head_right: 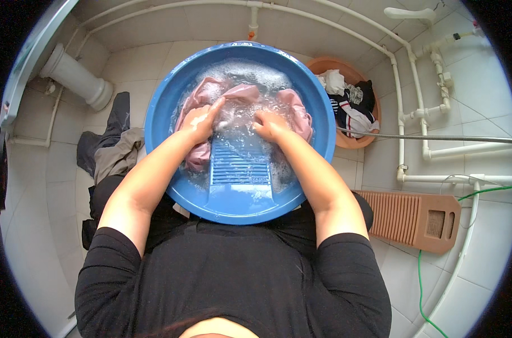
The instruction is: The person hand washes a pink cloth and a black jacket in a blue basin filled with soapy water. They scrub the items against a washboard integrated into the basin, rinse them, and wring out the excess water.
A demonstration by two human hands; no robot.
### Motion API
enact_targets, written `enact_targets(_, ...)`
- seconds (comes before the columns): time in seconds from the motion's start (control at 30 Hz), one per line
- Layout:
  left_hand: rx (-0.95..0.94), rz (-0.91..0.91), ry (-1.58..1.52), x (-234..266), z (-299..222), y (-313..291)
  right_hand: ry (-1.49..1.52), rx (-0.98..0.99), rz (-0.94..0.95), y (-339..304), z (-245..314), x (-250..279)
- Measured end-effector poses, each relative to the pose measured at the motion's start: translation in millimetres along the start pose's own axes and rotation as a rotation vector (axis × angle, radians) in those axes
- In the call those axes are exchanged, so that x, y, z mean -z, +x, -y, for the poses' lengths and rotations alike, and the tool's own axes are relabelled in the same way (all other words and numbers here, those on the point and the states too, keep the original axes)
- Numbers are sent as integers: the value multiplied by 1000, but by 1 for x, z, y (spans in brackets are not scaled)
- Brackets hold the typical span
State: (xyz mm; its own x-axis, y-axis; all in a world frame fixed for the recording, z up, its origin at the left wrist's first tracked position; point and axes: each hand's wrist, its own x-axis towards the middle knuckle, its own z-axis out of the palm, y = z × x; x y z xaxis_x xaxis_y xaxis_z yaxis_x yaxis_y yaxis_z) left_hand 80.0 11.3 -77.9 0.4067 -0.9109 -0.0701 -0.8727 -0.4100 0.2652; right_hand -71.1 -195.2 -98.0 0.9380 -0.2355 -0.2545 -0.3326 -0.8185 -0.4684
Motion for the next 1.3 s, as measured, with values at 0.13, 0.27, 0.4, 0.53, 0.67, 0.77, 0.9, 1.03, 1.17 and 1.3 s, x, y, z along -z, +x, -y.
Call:
enact_targets(0.13, 373, 304, 10, 39, -21, 3, -144, 213, -259, -38, 20, 19)
enact_targets(0.27, 489, -163, -115, 78, -33, -1, -278, 165, -371, -65, 29, 33)
enact_targets(0.4, 196, -275, -1541, 123, -42, 6, -251, -91, -372, -84, 44, 54)
enact_targets(0.53, -92, -424, -1852, 190, -89, -1, -29, -292, -277, -82, 49, 56)
enact_targets(0.67, -282, -430, -2008, 232, -120, -12, 138, -268, -343, -69, 74, 41)
enact_targets(0.77, -329, -395, -2142, 245, -146, -19, 291, -296, -454, -57, 99, 39)
enact_targets(0.9, -186, -398, -2321, 252, -181, -43, 294, -313, -626, -20, 108, 30)
enact_targets(1.03, -353, -262, -2377, 252, -171, -61, 787, -153, -767, 9, 100, 38)
enact_targets(1.17, -522, -216, -2468, 238, -109, -66, 1633, -79, -690, -18, 109, 93)
enact_targets(1.3, -292, -462, -2493, 205, -59, -63, 2039, 64, -632, -26, 108, 122)
